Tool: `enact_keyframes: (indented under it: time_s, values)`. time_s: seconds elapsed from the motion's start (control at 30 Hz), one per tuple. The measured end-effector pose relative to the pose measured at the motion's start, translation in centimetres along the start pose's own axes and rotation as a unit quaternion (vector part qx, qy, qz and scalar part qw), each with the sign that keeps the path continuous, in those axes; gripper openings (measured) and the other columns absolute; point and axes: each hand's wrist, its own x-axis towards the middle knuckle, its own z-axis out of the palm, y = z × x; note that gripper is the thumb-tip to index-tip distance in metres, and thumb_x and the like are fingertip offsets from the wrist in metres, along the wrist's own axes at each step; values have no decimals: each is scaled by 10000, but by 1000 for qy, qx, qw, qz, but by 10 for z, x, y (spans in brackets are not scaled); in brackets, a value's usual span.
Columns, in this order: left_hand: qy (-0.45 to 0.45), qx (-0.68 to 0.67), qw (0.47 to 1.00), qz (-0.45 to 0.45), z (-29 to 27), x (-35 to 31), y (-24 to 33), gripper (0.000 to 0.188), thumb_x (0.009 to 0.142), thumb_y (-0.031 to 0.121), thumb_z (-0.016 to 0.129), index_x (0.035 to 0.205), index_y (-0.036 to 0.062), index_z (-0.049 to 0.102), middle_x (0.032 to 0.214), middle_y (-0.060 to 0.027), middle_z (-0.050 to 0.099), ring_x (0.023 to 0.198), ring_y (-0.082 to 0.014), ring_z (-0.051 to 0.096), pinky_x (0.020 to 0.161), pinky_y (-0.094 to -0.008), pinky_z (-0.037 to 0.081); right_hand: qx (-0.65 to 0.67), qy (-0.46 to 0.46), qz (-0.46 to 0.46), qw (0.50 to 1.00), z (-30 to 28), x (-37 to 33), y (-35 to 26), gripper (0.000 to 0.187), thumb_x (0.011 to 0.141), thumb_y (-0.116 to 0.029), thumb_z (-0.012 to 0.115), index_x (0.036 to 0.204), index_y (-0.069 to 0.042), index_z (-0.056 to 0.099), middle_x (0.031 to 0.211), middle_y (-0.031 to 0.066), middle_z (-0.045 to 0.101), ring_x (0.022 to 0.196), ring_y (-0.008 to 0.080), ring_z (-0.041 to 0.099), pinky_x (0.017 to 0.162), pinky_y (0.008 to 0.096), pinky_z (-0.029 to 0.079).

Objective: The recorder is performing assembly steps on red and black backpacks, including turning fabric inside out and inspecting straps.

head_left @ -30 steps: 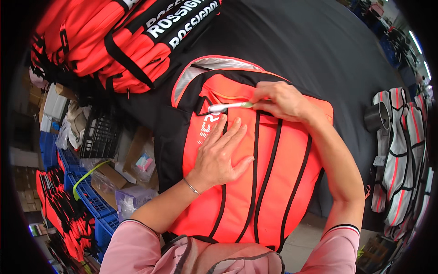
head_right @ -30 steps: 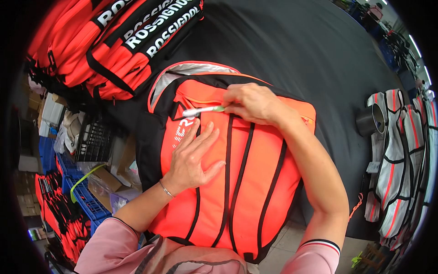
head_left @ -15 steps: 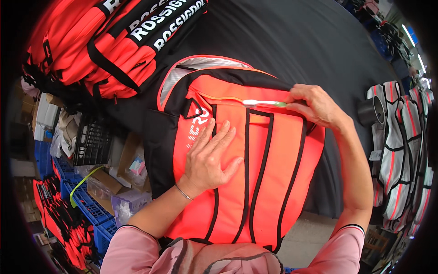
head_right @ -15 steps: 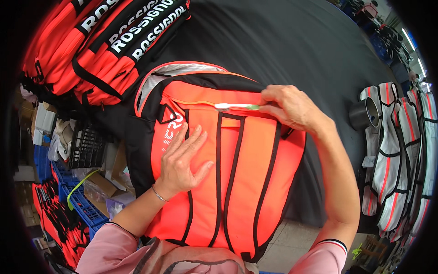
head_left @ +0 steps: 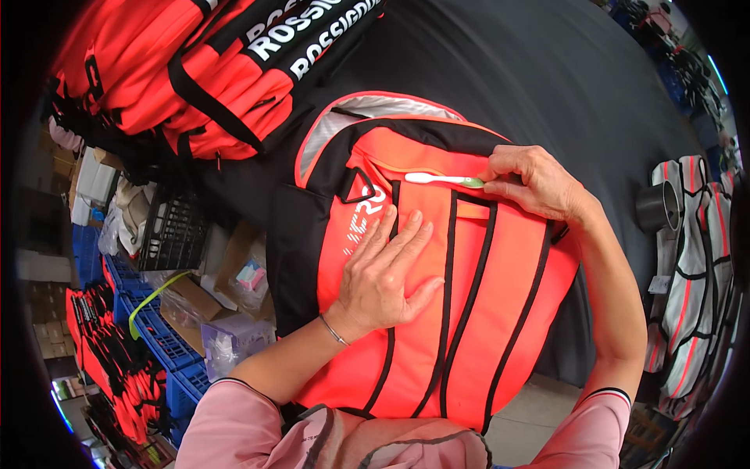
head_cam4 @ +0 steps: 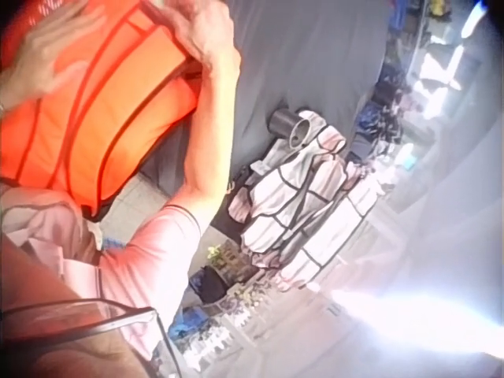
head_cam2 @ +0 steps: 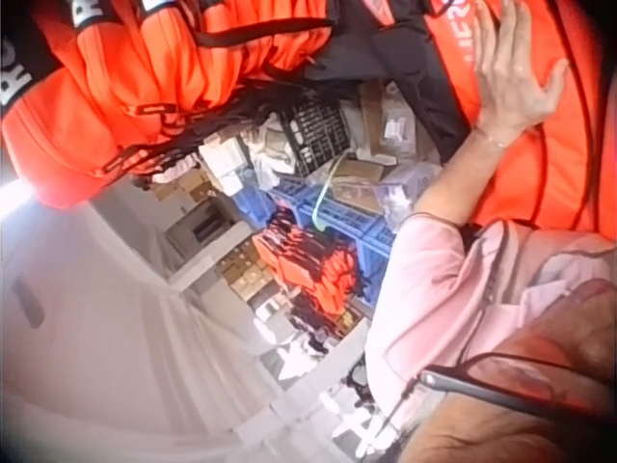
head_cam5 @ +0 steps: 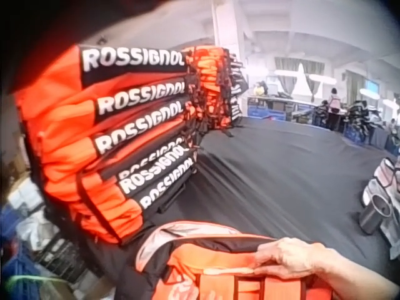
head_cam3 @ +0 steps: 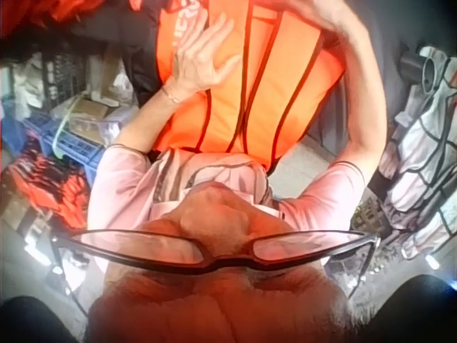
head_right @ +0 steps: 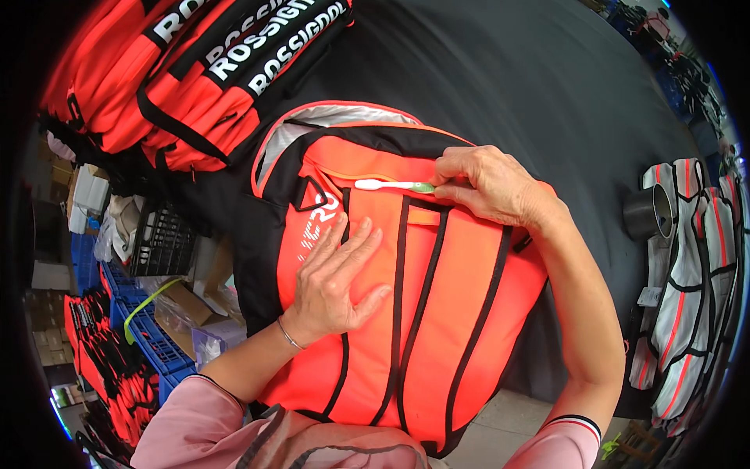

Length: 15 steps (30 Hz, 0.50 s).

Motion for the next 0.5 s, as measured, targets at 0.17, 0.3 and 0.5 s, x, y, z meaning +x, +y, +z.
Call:
enact_keyframes:
  time_s: [0.17,0.3,0.5]
  values:
    - [-3,0,1000,3,3,2,0,646,788,306,761,1325,-6,580,1373,-217,556,1315,-477,457,1103,-491,383,-12,24,-48,998,12,21,-3,166,875,-182,683,909,-37,608,892,84,614,858,309,604,716,422,474]
    - [-1,-6,1000,3,4,-1,-2,641,790,308,758,1326,2,583,1372,-202,565,1320,-466,460,1101,-484,389,-54,28,-21,998,2,-1,3,151,872,-161,677,900,-33,603,903,82,623,866,319,618,718,423,500]
    - [-4,4,1000,-3,3,-1,-4,617,788,294,756,1311,7,600,1366,-193,574,1312,-454,475,1092,-472,400,-135,-39,69,988,-31,-41,-5,108,855,-119,657,878,-23,614,893,94,628,846,334,626,695,430,505]
